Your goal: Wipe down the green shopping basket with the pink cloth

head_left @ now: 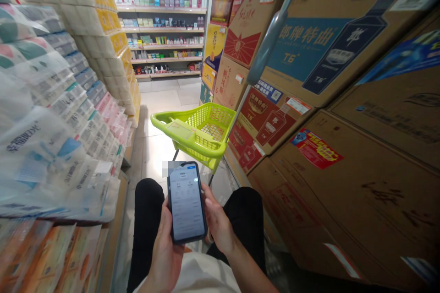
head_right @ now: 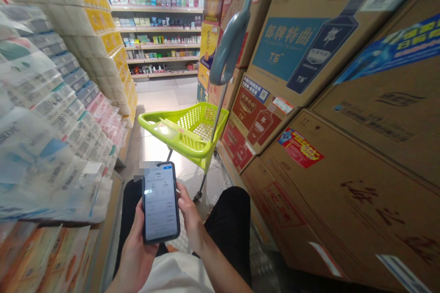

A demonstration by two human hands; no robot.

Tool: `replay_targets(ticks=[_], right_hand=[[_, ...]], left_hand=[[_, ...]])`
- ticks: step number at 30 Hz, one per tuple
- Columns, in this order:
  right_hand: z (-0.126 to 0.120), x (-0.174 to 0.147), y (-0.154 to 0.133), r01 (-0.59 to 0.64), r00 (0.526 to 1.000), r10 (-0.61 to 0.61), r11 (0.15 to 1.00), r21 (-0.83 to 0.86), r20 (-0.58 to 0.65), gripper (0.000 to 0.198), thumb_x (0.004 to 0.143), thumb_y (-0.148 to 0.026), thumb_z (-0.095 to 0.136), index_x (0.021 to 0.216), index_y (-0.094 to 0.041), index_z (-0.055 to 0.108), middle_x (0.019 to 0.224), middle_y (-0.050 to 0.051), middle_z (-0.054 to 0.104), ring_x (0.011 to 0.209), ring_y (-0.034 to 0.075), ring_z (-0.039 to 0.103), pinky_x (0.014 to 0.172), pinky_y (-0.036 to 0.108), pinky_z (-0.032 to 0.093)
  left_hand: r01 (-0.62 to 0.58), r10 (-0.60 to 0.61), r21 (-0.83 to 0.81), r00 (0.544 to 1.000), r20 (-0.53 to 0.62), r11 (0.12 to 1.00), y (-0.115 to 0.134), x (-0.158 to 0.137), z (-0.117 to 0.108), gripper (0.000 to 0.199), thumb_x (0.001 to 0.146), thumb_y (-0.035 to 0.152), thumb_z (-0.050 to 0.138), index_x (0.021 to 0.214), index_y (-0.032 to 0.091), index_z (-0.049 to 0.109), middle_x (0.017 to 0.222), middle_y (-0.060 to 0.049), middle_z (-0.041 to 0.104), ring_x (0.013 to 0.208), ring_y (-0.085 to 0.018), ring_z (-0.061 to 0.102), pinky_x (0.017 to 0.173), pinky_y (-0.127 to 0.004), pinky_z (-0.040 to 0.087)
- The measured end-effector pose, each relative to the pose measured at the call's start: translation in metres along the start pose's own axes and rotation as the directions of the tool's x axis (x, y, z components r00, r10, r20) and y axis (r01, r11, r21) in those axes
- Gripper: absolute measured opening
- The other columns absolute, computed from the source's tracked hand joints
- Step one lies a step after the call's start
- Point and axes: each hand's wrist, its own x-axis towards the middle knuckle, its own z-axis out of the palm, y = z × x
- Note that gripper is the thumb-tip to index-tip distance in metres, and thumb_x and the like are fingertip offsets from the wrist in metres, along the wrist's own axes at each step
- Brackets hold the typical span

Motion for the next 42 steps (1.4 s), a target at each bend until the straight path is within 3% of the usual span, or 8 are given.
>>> replay_targets(ticks=[11, 24, 42], right_hand=[[0.0011, -0.001, -0.0034, -0.021, 1.0, 0.021, 1.0, 0.012, -0.013, 0.045, 0.098, -0.041, 0.036, 0.139, -0.023, 0.044, 0.141, 0.005, 0.046, 0.136, 0.022, 0.038, 0.114, 0.039, 0.028], [0.0025, 0.0002, -0.0043, -0.041, 0.998, 0.042, 0.999, 0.016, -0.055, 0.052, 0.096, -0.047, 0.042, 0.142, -0.023, 0.044, 0.139, 0.006, 0.048, 0.133, 0.024, 0.041, 0.113, 0.04, 0.03], [-0.0008, 0.0007, -0.0022, -0.028, 0.999, 0.028, 1.0, -0.002, -0.039, 0.049, 0.097, -0.045, 0.039, 0.142, -0.024, 0.045, 0.139, 0.004, 0.048, 0.134, 0.022, 0.04, 0.115, 0.038, 0.028]], left_hand=[[-0.003, 0.003, -0.007, 1.0, -0.023, 1.0, 0.0003, 0.0004, 0.0004, 0.063, 0.087, 0.053, 0.058, 0.145, 0.038, 0.038, 0.137, -0.003, 0.053, 0.118, -0.022, 0.056, 0.094, -0.031, 0.051], [0.0, 0.0, 0.004, 0.998, -0.058, 1.0, 0.0007, 0.0025, 0.0027, 0.062, 0.086, 0.054, 0.057, 0.143, 0.038, 0.041, 0.134, -0.003, 0.055, 0.12, -0.021, 0.054, 0.096, -0.03, 0.048], [0.002, -0.001, 0.02, 0.997, -0.071, 1.0, 0.0, 0.003, 0.0018, 0.062, 0.087, 0.052, 0.059, 0.144, 0.038, 0.04, 0.134, -0.002, 0.056, 0.11, -0.017, 0.06, 0.094, -0.029, 0.05]])
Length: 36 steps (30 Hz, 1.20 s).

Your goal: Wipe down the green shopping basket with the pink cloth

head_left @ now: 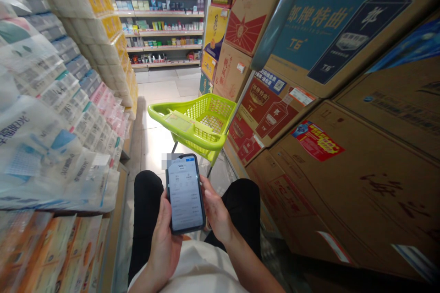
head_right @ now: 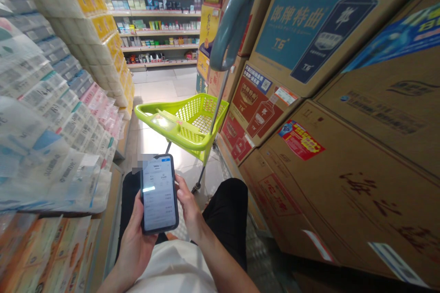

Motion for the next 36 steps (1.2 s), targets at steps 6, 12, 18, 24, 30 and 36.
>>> replay_targets(ticks=[6, 12, 18, 24, 30, 36], right_hand=[[0.0005, -0.0009, 0.0003, -0.002, 1.0, 0.001, 0.999, 0.046, 0.011, 0.047, 0.098, -0.04, 0.036, 0.141, -0.025, 0.045, 0.137, 0.005, 0.05, 0.131, 0.023, 0.043, 0.112, 0.039, 0.032], [0.0018, -0.0009, -0.0015, 0.005, 1.0, -0.006, 0.998, 0.061, 0.016, 0.045, 0.099, -0.038, 0.035, 0.141, -0.025, 0.046, 0.135, 0.004, 0.051, 0.13, 0.022, 0.045, 0.111, 0.038, 0.032], [0.0007, 0.0005, -0.0005, 0.022, 0.999, -0.024, 0.998, 0.051, 0.027, 0.045, 0.1, -0.036, 0.034, 0.141, -0.024, 0.044, 0.136, 0.004, 0.051, 0.13, 0.022, 0.043, 0.113, 0.039, 0.029], [-0.0018, 0.0014, 0.0024, 0.031, 0.999, -0.032, 0.999, 0.037, 0.026, 0.044, 0.1, -0.035, 0.032, 0.141, -0.025, 0.045, 0.136, 0.004, 0.051, 0.13, 0.022, 0.044, 0.111, 0.04, 0.032], [-0.002, 0.0026, 0.0007, 0.032, 0.999, -0.033, 0.999, 0.038, 0.039, 0.044, 0.1, -0.035, 0.032, 0.141, -0.025, 0.044, 0.136, 0.004, 0.051, 0.13, 0.022, 0.044, 0.111, 0.04, 0.032], [-0.0022, 0.0037, 0.0006, 0.03, 0.999, -0.031, 0.999, 0.035, 0.038, 0.045, 0.1, -0.037, 0.033, 0.142, -0.025, 0.043, 0.136, 0.005, 0.05, 0.13, 0.023, 0.044, 0.11, 0.04, 0.032]], left_hand=[[-0.008, 0.009, -0.011, 1.0, 0.019, 1.0, -0.0005, 0.0011, -0.0012, 0.057, 0.086, 0.053, 0.059, 0.139, 0.039, 0.046, 0.131, 0.0, 0.058, 0.102, -0.012, 0.061, 0.092, -0.024, 0.05], [-0.005, 0.005, 0.003, 0.999, 0.043, 1.0, 0.0, 0.0011, -0.0005, 0.057, 0.086, 0.053, 0.058, 0.14, 0.041, 0.043, 0.133, 0.001, 0.056, 0.108, -0.014, 0.06, 0.088, -0.023, 0.051], [-0.024, 0.024, -0.002, 0.999, 0.034, 1.0, 0.0003, 0.0022, 0.0006, 0.057, 0.087, 0.052, 0.057, 0.141, 0.039, 0.043, 0.133, -0.001, 0.056, 0.104, -0.012, 0.06, 0.084, -0.021, 0.052], [-0.002, 0.003, -0.035, 1.0, 0.029, 0.999, 0.0006, 0.0032, 0.0009, 0.054, 0.088, 0.05, 0.058, 0.14, 0.041, 0.045, 0.132, 0.0, 0.057, 0.102, -0.011, 0.061, 0.082, -0.02, 0.053], [-0.013, 0.014, -0.005, 0.998, 0.054, 1.0, 0.0005, 0.0057, -0.0003, 0.058, 0.087, 0.051, 0.058, 0.141, 0.041, 0.042, 0.135, -0.001, 0.055, 0.104, -0.013, 0.061, 0.083, -0.021, 0.053], [-0.008, 0.009, -0.028, 0.999, 0.043, 1.0, 0.0004, 0.0051, 0.0012, 0.057, 0.085, 0.051, 0.061, 0.139, 0.042, 0.046, 0.134, 0.0, 0.056, 0.105, -0.013, 0.061, 0.083, -0.021, 0.053]])
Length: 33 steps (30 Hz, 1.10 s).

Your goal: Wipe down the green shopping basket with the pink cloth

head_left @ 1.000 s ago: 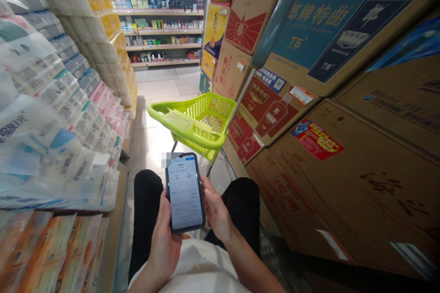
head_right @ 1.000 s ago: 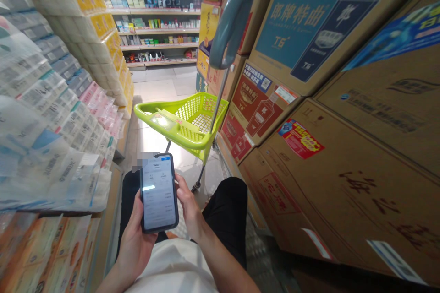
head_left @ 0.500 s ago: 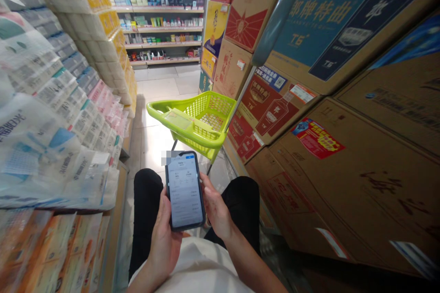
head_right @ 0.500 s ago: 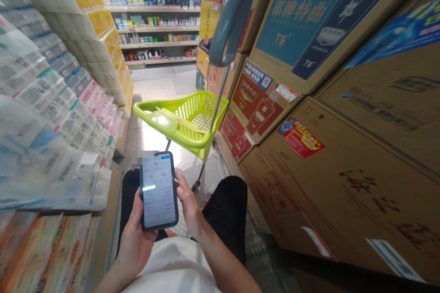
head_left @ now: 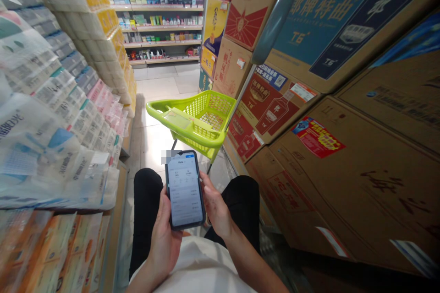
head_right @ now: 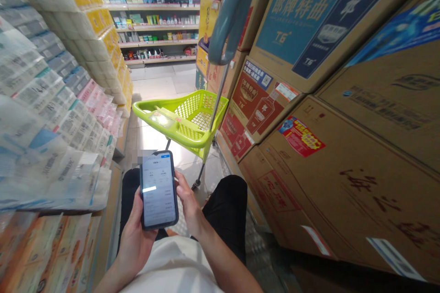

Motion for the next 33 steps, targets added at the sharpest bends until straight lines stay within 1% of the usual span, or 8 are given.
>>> replay_targets(ticks=[7, 10, 14, 17, 20, 25, 29, 33], right_hand=[[-0.0012, -0.0016, 0.0015, 0.002, 1.0, -0.002, 1.0, 0.006, 0.005, 0.045, 0.1, -0.037, 0.034, 0.142, -0.024, 0.043, 0.137, 0.005, 0.049, 0.131, 0.023, 0.043, 0.112, 0.042, 0.03], [-0.0023, -0.0023, 0.0022, -0.001, 1.0, 0.001, 1.0, 0.003, 0.005, 0.045, 0.1, -0.037, 0.034, 0.142, -0.024, 0.042, 0.139, 0.005, 0.048, 0.132, 0.022, 0.042, 0.113, 0.041, 0.028], [-0.0043, -0.0022, 0.0019, 0.004, 1.0, -0.003, 0.999, -0.048, 0.007, 0.046, 0.099, -0.039, 0.037, 0.142, -0.024, 0.042, 0.14, 0.005, 0.046, 0.133, 0.021, 0.04, 0.115, 0.04, 0.026], [-0.0053, -0.0024, 0.0007, -0.011, 1.0, 0.011, 0.997, -0.073, 0.008, 0.048, 0.096, -0.039, 0.045, 0.141, -0.024, 0.043, 0.136, 0.006, 0.048, 0.129, 0.022, 0.044, 0.11, 0.039, 0.031], [-0.0055, -0.0032, 0.0004, -0.017, 1.0, 0.019, 0.998, -0.056, 0.025, 0.053, 0.09, -0.033, 0.055, 0.141, -0.025, 0.042, 0.131, 0.007, 0.052, 0.122, 0.023, 0.049, 0.104, 0.038, 0.037], [-0.0064, -0.0045, 0.0028, 0.007, 1.0, -0.004, 0.992, -0.123, 0.03, 0.062, 0.085, -0.028, 0.063, 0.142, -0.027, 0.039, 0.13, 0.007, 0.052, 0.12, 0.022, 0.051, 0.102, 0.035, 0.036], [-0.0064, -0.0046, 0.0037, 0.006, 1.0, -0.003, 0.99, -0.139, 0.021, 0.061, 0.086, -0.029, 0.062, 0.142, -0.026, 0.037, 0.13, 0.007, 0.053, 0.118, 0.022, 0.052, 0.102, 0.035, 0.036], [-0.0053, -0.0048, 0.0027, 0.001, 1.0, 0.001, 0.99, -0.141, 0.012, 0.059, 0.087, -0.028, 0.06, 0.141, -0.025, 0.038, 0.13, 0.007, 0.052, 0.119, 0.022, 0.051, 0.103, 0.035, 0.036]], left_hand=[[-0.004, 0.004, 0.008, 1.0, 0.008, 1.0, -0.0009, 0.0003, -0.0004, 0.055, 0.085, 0.052, 0.06, 0.138, 0.043, 0.046, 0.135, 0.001, 0.055, 0.107, -0.013, 0.06, 0.085, -0.022, 0.053], [-0.002, 0.002, 0.009, 1.0, 0.004, 1.0, -0.001, 0.0, -0.0007, 0.055, 0.086, 0.051, 0.059, 0.139, 0.041, 0.046, 0.134, -0.001, 0.056, 0.103, -0.014, 0.061, 0.081, -0.023, 0.054], [0.006, -0.006, 0.016, 1.0, -0.003, 1.0, -0.0008, -0.0011, -0.0012, 0.055, 0.087, 0.051, 0.058, 0.139, 0.042, 0.045, 0.134, 0.0, 0.055, 0.104, -0.014, 0.061, 0.08, -0.022, 0.054], [0.014, -0.014, 0.017, 1.0, -0.003, 1.0, -0.0004, -0.0018, -0.0003, 0.056, 0.086, 0.052, 0.058, 0.14, 0.041, 0.044, 0.133, -0.001, 0.057, 0.103, -0.014, 0.061, 0.08, -0.022, 0.054], [0.018, -0.018, 0.021, 1.0, 0.0, 1.0, -0.0003, -0.0022, 0.0006, 0.059, 0.086, 0.053, 0.058, 0.142, 0.04, 0.042, 0.131, -0.003, 0.057, 0.1, -0.014, 0.063, 0.078, -0.022, 0.054], [0.021, -0.021, 0.026, 1.0, -0.004, 0.999, -0.0009, -0.0027, 0.0, 0.061, 0.086, 0.053, 0.058, 0.143, 0.04, 0.04, 0.132, -0.003, 0.057, 0.099, -0.015, 0.063, 0.078, -0.022, 0.054], [0.013, -0.013, 0.026, 1.0, 0.025, 1.0, -0.0015, -0.0028, -0.001, 0.06, 0.087, 0.053, 0.057, 0.143, 0.04, 0.04, 0.133, -0.002, 0.056, 0.103, -0.016, 0.062, 0.081, -0.022, 0.053], [0.017, -0.018, 0.027, 0.999, 0.028, 0.999, -0.0016, -0.0023, -0.0011, 0.057, 0.089, 0.051, 0.054, 0.143, 0.04, 0.04, 0.133, -0.002, 0.056, 0.106, -0.016, 0.062, 0.088, -0.025, 0.052]])
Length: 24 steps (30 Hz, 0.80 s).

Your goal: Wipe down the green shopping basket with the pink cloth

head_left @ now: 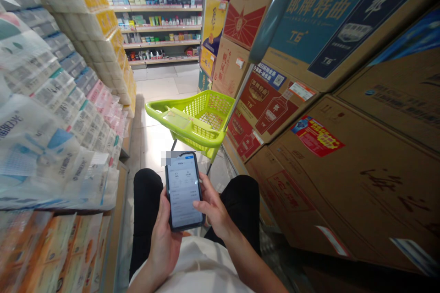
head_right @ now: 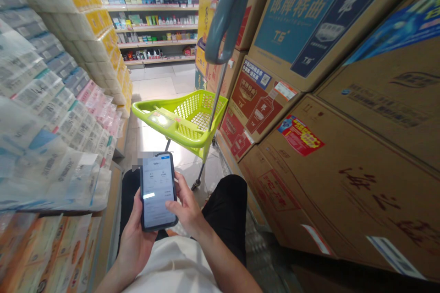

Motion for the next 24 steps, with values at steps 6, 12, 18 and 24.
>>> replay_targets(ticks=[6, 12, 18, 24], right_hand=[[0.0003, 0.0, -0.0002, 0.012, 1.0, -0.012, 0.999, -0.04, -0.006, 0.057, 0.088, -0.027, 0.059, 0.14, -0.023, 0.037, 0.127, 0.008, 0.054, 0.114, 0.021, 0.053, 0.1, 0.035, 0.038], [0.0002, 0.0006, 0.0031, 0.005, 0.999, -0.008, 0.998, -0.068, -0.032, 0.055, 0.087, -0.026, 0.06, 0.137, -0.023, 0.038, 0.125, 0.008, 0.055, 0.112, 0.021, 0.054, 0.098, 0.036, 0.041], [0.0003, 0.0, 0.0076, -0.008, 0.998, 0.003, 0.996, -0.093, -0.055, 0.052, 0.088, -0.023, 0.059, 0.136, -0.023, 0.038, 0.123, 0.007, 0.056, 0.111, 0.02, 0.056, 0.1, 0.036, 0.042], [0.0045, 0.0017, 0.0046, -0.066, 0.988, 0.057, 0.996, -0.06, -0.143, 0.039, 0.096, -0.037, 0.051, 0.132, -0.024, 0.044, 0.119, 0.004, 0.059, 0.104, 0.016, 0.059, 0.089, 0.027, 0.048]], left_hand=[[-0.005, 0.005, 0.007, 1.0, -0.022, 1.0, -0.0017, 0.0018, -0.0015, 0.057, 0.089, 0.051, 0.055, 0.143, 0.041, 0.039, 0.13, -0.001, 0.058, 0.103, -0.016, 0.063, 0.089, -0.026, 0.052], [0.012, -0.012, -0.003, 0.999, -0.052, 1.0, -0.0019, 0.0009, -0.0015, 0.056, 0.088, 0.05, 0.057, 0.141, 0.04, 0.042, 0.127, 0.0, 0.06, 0.095, -0.013, 0.064, 0.083, -0.023, 0.053], [0.013, -0.013, 0.001, 0.998, -0.065, 1.0, -0.0015, 0.0002, -0.0021, 0.057, 0.087, 0.051, 0.058, 0.14, 0.041, 0.044, 0.129, -0.001, 0.06, 0.099, -0.014, 0.064, 0.08, -0.022, 0.054], [0.023, -0.022, 0.017, 0.998, -0.063, 1.0, -0.0014, 0.0003, -0.0009, 0.055, 0.089, 0.052, 0.054, 0.142, 0.041, 0.041, 0.134, -0.001, 0.056, 0.109, -0.016, 0.061, 0.087, -0.025, 0.052]])
